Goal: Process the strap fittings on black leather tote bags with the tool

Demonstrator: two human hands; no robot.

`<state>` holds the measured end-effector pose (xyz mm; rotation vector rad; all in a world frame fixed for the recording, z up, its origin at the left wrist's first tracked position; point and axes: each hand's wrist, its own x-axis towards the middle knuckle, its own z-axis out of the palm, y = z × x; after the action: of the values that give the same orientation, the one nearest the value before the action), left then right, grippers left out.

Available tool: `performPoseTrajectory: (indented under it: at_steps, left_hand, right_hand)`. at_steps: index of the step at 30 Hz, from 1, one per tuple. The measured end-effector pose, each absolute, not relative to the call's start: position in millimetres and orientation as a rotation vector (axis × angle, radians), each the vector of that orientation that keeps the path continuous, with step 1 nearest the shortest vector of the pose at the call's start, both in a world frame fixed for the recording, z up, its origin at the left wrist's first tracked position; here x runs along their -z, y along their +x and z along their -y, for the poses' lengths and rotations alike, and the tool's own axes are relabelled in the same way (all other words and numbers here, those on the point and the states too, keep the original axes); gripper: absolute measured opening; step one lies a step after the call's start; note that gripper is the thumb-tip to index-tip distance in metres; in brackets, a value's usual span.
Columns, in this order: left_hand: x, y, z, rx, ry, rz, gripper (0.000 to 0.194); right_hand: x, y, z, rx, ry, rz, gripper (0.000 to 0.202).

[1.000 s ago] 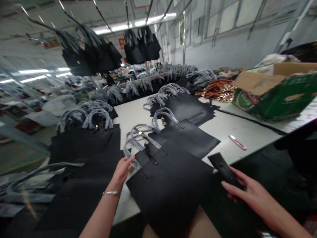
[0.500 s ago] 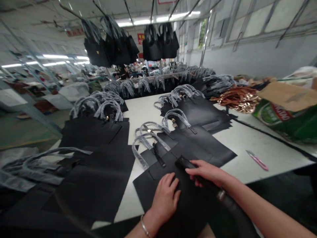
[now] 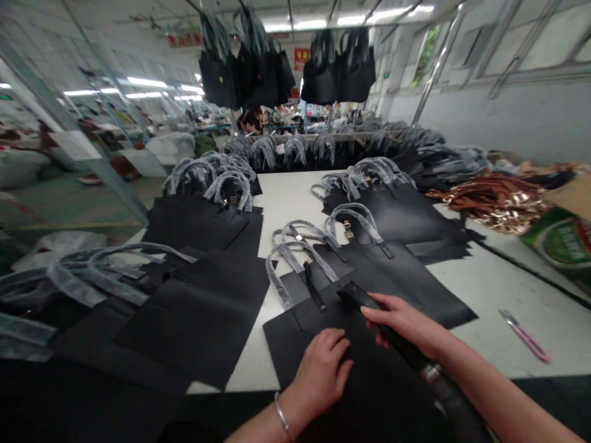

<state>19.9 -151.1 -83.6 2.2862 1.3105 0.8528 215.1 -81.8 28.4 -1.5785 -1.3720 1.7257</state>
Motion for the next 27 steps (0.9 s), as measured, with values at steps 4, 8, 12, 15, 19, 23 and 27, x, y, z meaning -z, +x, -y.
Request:
performPoseTrajectory:
  at_steps: [4, 8, 12, 15, 19, 23, 27]
  left_hand:
    - [87, 19, 152, -0.834, 2.418, -1.179, 0.020]
    - [90, 20, 151, -0.849, 2.473, -1.113, 0.016]
    - [91, 19, 149, -0.864, 2.497, -1.121, 0.016]
    - [90, 17, 151, -0.867, 2.521, -1.125, 0.014]
    - [89, 14, 155, -0.804, 2.649, -0.998, 0.010]
    - [88, 14, 157, -0.728, 2.735, -0.948, 0.009]
    - [85, 15, 157, -0.562, 2.750, -1.043, 0.008]
  right_hand:
    - [-18, 201, 89, -1.936, -1.542, 1.434, 0.045]
    - [-8, 176, 76, -2.040, -1.504, 1.462, 0.041]
    - [-12, 153, 56, -1.828, -1.499, 1.511, 0.044]
    - [-24, 154, 54, -1.699, -1.496, 1.579, 0.046]
    - [-36, 173, 73, -1.920, -1.554, 1.617, 0.057]
    - [-29, 167, 92, -2.168, -1.618, 1.578, 0.063]
    - [-16, 133, 89, -2.105, -1.511, 1.659, 0.060]
